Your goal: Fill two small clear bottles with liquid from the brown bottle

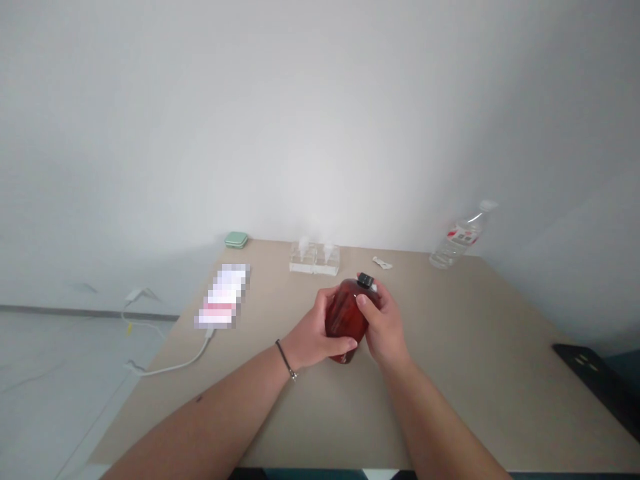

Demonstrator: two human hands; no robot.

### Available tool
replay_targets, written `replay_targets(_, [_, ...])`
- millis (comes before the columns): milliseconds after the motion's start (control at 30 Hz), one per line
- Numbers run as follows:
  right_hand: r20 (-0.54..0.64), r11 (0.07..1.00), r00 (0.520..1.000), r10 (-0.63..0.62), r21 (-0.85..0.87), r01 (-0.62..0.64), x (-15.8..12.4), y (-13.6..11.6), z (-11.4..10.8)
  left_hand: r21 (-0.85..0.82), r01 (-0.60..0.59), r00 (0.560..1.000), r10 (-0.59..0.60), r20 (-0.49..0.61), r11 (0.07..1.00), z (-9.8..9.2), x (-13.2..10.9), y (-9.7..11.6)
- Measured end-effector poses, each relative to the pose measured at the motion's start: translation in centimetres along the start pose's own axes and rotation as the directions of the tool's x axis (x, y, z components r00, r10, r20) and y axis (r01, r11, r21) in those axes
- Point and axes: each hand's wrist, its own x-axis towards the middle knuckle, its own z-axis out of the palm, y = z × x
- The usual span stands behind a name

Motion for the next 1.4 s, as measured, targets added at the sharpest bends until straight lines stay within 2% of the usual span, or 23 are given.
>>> replay_targets(167, [0.081, 0.993, 0.995, 0.061, 0.095, -0.068, 0.0, -0.4, -0.4, -0.168, 0.126, 0.990, -0.112, 0.090, 0.978, -0.5, -0.1, -0.3])
replay_targets(300, [0.162, 0.971, 0.982, 0.102, 0.197, -0.134, -0.5, -1.4, -0.1, -0.348, 0.191, 0.979, -0.151, 0.138, 0.918, -0.3, 0.0, -0.4])
replay_targets(467, [0.154, 0.961, 0.982, 0.113, 0.232, -0.147, -0.6, -1.7, 0.2, -0.472, 0.266, 0.959, -0.182, 0.215, 0.841, 0.1, 0.3, 0.3])
replay_targets(533, [0.112, 0.954, 0.986, 0.120, 0.262, -0.146, -0.2, -1.5, 0.1, -0.471, 0.261, 0.964, -0.205, 0.168, 0.842, 0.1, 0.4, 0.4])
replay_targets(633, [-0.031, 0.965, 0.996, 0.088, 0.249, -0.077, 0.5, -0.9, -0.3, -0.391, 0.159, 0.985, -0.171, 0.005, 0.907, 0.2, 0.5, 0.1])
replay_targets(700, [-0.111, 0.984, 0.994, 0.027, 0.179, -0.007, 0.8, -0.4, -0.6, -0.270, 0.092, 0.993, -0.109, -0.051, 0.959, 0.3, 0.5, -0.1])
replay_targets(767, [-0.115, 0.992, 0.993, -0.029, 0.119, 0.043, 0.8, 0.0, -0.7, -0.111, 0.069, 0.994, -0.077, -0.073, 0.991, 0.5, 0.3, -0.1])
replay_targets(833, [-0.091, 0.990, 0.995, -0.037, 0.132, 0.049, 0.7, 0.2, -0.5, -0.002, 0.086, 0.992, -0.086, -0.090, 0.996, 0.6, 0.2, 0.0])
replay_targets(867, [-0.086, 0.985, 0.996, -0.023, 0.166, 0.037, 0.6, 0.2, -0.3, -0.003, 0.097, 0.992, -0.097, -0.085, 0.995, 0.7, 0.2, 0.0])
replay_targets(933, [-0.074, 0.964, 0.996, 0.041, 0.264, -0.020, 0.3, 0.0, 0.1, -0.100, 0.110, 0.993, -0.114, -0.035, 0.989, 0.7, 0.1, 0.1])
replay_targets(1000, [-0.010, 0.923, 0.991, 0.132, 0.366, -0.119, 0.1, -0.3, 0.5, -0.234, 0.104, 0.994, -0.107, -0.001, 0.967, 0.7, 0.1, 0.0])
replay_targets(1100, [0.176, 0.852, 0.955, 0.237, 0.434, -0.292, -0.2, -0.5, 1.0, -0.351, 0.078, 0.993, -0.103, -0.051, 0.933, 0.7, 0.2, -0.4])
replay_targets(1167, [0.259, 0.841, 0.934, 0.246, 0.422, -0.339, -0.3, -0.4, 1.3, -0.387, 0.056, 0.988, -0.106, -0.110, 0.921, 0.6, 0.2, -0.6])
replay_targets(1233, [0.291, 0.862, 0.936, 0.200, 0.401, -0.309, -0.5, -0.3, 1.6, -0.397, 0.032, 0.980, -0.107, -0.167, 0.917, 0.5, 0.3, -0.7])
replay_targets(1400, [0.350, 0.950, 0.936, -0.018, 0.299, -0.094, -0.9, 0.5, 2.3, -0.323, -0.102, 0.932, -0.023, -0.362, 0.941, 0.2, 0.6, -0.7])
